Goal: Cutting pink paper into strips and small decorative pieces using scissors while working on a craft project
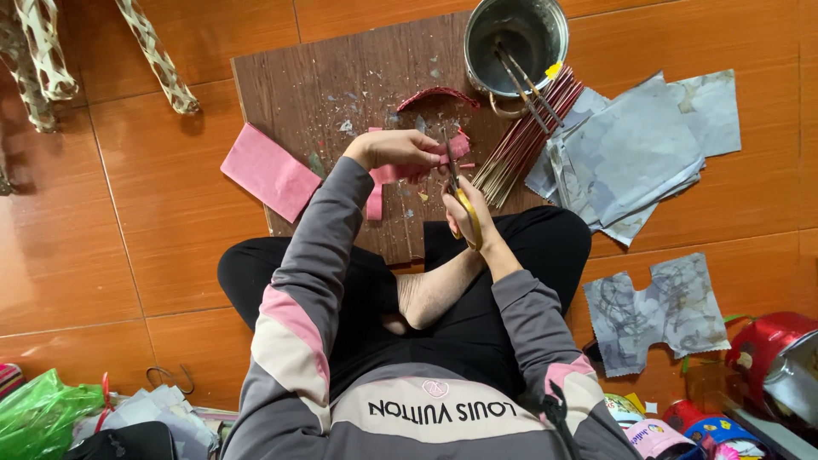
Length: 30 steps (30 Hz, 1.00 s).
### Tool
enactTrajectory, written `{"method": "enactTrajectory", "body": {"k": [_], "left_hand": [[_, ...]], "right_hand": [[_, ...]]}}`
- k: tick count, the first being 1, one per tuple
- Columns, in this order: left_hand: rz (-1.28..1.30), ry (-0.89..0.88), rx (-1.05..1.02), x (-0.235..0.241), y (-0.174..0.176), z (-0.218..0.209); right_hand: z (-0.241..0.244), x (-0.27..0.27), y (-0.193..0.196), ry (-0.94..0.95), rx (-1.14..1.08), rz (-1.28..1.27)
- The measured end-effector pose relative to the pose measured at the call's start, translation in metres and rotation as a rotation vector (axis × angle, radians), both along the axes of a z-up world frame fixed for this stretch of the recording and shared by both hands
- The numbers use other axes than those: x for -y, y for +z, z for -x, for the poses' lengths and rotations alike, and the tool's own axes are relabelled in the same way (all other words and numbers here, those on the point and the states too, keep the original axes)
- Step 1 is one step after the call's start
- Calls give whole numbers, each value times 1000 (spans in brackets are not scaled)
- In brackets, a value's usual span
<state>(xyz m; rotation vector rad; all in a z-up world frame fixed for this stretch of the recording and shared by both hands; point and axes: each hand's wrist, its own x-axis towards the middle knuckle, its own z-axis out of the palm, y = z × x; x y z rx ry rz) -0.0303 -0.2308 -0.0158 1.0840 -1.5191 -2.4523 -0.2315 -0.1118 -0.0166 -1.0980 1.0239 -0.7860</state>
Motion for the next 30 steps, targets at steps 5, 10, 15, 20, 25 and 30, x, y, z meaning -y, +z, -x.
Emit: {"method": "enactTrajectory", "body": {"k": [5,10,15,20,25,30], "left_hand": [[35,17,32,7,5,-3],[1,-12,42,6,-11,-1],[-102,51,9,-1,28,-2],[40,-36,114,9,-7,-5],[72,-61,76,4,-3,0],[23,-32,11,0,16,-4]], "right_hand": [[-1,5,-7,86,-126,32],[-3,1,-4,38,-126,38],[-1,1,-3,-11,-3,5],[-3,3,-8,94,-129,97],[-8,-5,-4,-17,-118,17],[-7,-1,8,28,-54,56]]}}
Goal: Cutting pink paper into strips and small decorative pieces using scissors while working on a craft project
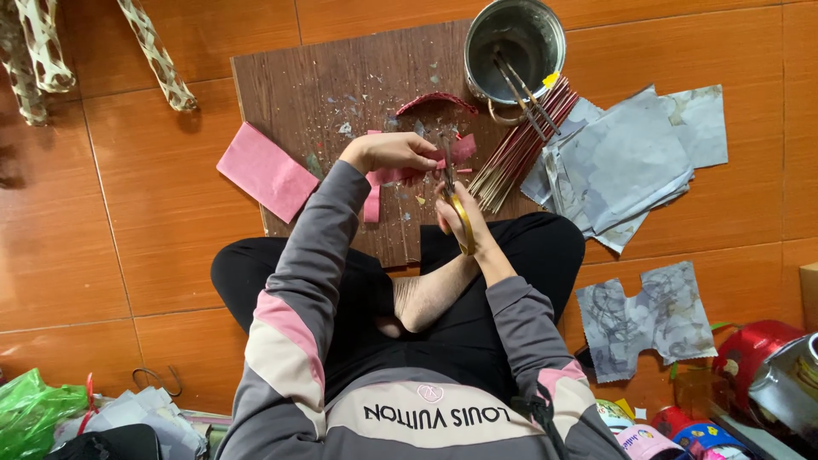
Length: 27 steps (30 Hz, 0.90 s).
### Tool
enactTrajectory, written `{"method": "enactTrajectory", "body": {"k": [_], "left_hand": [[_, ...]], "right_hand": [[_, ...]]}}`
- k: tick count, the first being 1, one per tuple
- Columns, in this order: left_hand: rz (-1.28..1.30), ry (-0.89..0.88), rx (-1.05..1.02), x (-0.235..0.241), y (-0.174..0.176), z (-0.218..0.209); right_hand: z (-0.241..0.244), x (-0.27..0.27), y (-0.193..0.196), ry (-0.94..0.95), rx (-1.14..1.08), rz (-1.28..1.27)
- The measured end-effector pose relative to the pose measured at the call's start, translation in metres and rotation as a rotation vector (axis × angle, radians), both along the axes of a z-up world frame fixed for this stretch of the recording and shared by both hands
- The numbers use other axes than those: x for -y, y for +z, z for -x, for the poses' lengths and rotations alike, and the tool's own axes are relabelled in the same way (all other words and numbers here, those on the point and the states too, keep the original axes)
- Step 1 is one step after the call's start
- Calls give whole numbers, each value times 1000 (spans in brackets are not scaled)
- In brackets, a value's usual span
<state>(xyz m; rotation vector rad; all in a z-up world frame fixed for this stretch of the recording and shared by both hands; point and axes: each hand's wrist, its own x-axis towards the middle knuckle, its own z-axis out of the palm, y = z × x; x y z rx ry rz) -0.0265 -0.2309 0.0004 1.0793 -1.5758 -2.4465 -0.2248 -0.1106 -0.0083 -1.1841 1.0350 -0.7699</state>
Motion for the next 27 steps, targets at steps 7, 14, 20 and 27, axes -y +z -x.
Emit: {"method": "enactTrajectory", "body": {"k": [7,14,20,27], "left_hand": [[23,24,-1,5,-50,-2],[25,20,-5,0,3,-6],[48,-29,49,5,-30,3],[7,0,35,-5,44,3]], "right_hand": [[1,-4,-17,8,-17,-27],[1,-3,-4,-33,73,-31],[-1,-6,-34,-12,-83,-53],[4,-3,-17,-31,81,-16]]}}
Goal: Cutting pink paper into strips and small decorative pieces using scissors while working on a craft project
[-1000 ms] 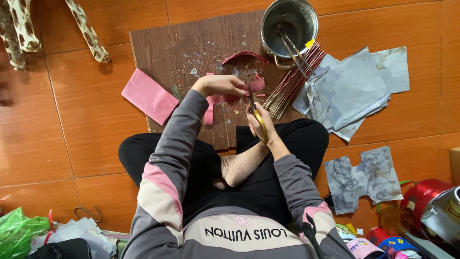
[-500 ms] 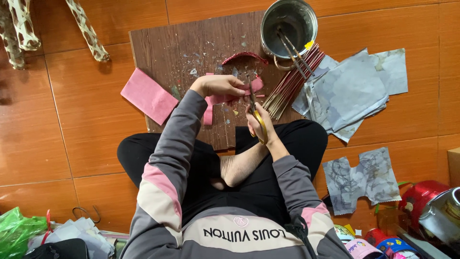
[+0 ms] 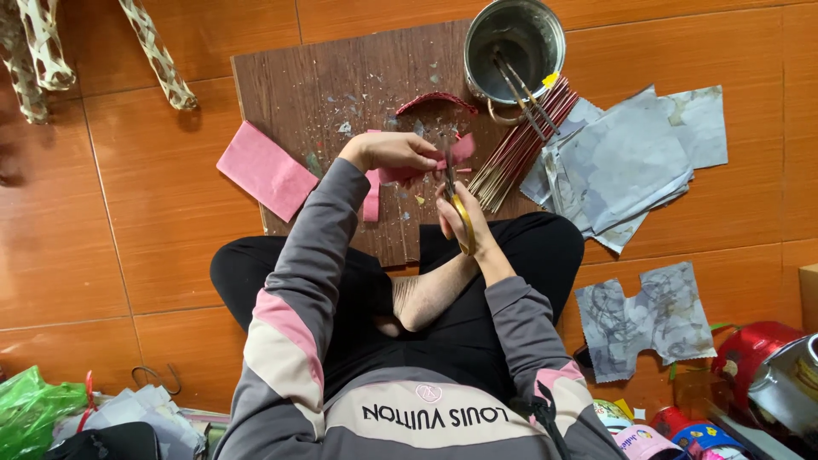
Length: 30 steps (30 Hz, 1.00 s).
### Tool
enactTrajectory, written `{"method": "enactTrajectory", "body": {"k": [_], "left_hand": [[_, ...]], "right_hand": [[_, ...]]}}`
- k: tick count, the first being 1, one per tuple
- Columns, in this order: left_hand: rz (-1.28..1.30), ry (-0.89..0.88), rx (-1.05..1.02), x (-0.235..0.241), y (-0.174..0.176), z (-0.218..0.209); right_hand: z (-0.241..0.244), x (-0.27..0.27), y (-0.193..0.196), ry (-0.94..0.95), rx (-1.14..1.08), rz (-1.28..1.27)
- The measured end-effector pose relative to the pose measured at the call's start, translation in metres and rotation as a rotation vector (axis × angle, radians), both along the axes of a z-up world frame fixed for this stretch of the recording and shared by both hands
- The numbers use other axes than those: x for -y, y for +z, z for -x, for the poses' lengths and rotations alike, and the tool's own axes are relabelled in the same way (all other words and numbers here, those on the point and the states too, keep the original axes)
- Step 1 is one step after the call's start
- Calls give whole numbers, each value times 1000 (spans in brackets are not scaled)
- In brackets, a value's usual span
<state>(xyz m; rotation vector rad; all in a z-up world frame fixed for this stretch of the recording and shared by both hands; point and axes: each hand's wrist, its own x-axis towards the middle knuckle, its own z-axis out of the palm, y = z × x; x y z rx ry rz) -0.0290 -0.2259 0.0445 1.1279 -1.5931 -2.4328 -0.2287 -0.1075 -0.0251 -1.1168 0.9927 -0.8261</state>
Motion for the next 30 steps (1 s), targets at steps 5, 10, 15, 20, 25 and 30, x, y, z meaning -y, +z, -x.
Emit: {"method": "enactTrajectory", "body": {"k": [5,10,15,20,25,30], "left_hand": [[52,2,78,8,-59,-5],[3,13,41,-4,1,-2],[4,32,20,0,-21,-8],[11,-2,75,3,-36,-1],[-3,9,40,-4,-14,0],[30,62,51,-2,-42,-4]], "right_hand": [[1,2,-15,97,-235,47],[-6,-2,14,-14,12,-35],[-1,1,-3,58,52,113],[-2,0,1,48,-39,80],[-2,0,18,24,0,19],[-3,1,-15,72,35,55]]}}
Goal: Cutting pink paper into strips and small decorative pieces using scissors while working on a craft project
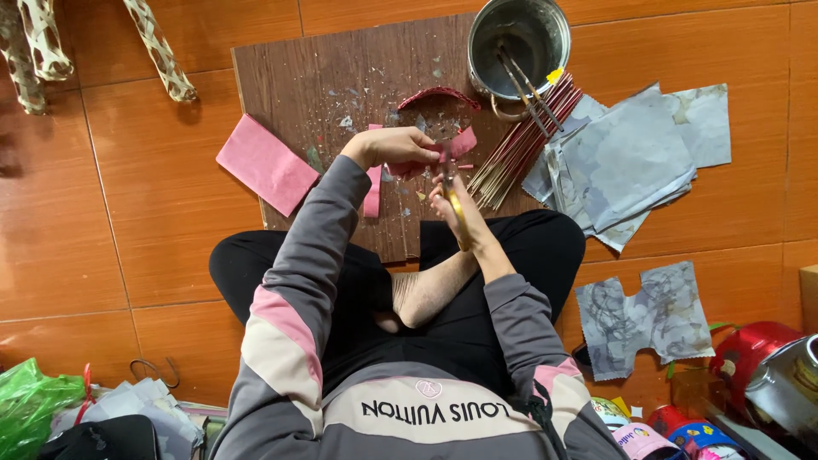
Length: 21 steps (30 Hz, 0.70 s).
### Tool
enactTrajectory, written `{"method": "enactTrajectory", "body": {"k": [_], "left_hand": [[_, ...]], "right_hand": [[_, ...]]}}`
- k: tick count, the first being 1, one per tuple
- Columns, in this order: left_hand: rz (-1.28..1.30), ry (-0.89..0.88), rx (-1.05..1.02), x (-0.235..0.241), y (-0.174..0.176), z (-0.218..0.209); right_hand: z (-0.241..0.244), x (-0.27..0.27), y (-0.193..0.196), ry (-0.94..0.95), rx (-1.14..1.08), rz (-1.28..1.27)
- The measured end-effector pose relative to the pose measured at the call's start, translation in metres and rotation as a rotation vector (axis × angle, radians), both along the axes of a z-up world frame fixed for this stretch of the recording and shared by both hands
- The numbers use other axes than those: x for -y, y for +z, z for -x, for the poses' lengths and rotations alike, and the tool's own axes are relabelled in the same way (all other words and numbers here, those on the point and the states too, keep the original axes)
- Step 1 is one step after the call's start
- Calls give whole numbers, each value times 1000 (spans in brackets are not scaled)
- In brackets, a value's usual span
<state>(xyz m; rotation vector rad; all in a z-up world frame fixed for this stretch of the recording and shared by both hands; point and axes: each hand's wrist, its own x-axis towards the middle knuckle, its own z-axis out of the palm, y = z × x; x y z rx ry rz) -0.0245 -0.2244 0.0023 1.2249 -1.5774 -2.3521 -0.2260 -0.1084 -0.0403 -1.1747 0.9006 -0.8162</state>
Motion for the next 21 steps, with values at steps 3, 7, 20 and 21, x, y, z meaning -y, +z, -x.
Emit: {"method": "enactTrajectory", "body": {"k": [3,7,20,21], "left_hand": [[5,1,31,-1,-1,0],[-10,-16,-7,-9,25,3],[-6,30,-52,-8,19,5],[-6,29,-55,-7,12,5]], "right_hand": [[-4,-2,-5,-30,-234,63],[-2,-7,14,-138,-111,-137],[-6,-6,24,-136,-74,-140],[-2,-5,22,-137,-77,-139]]}}
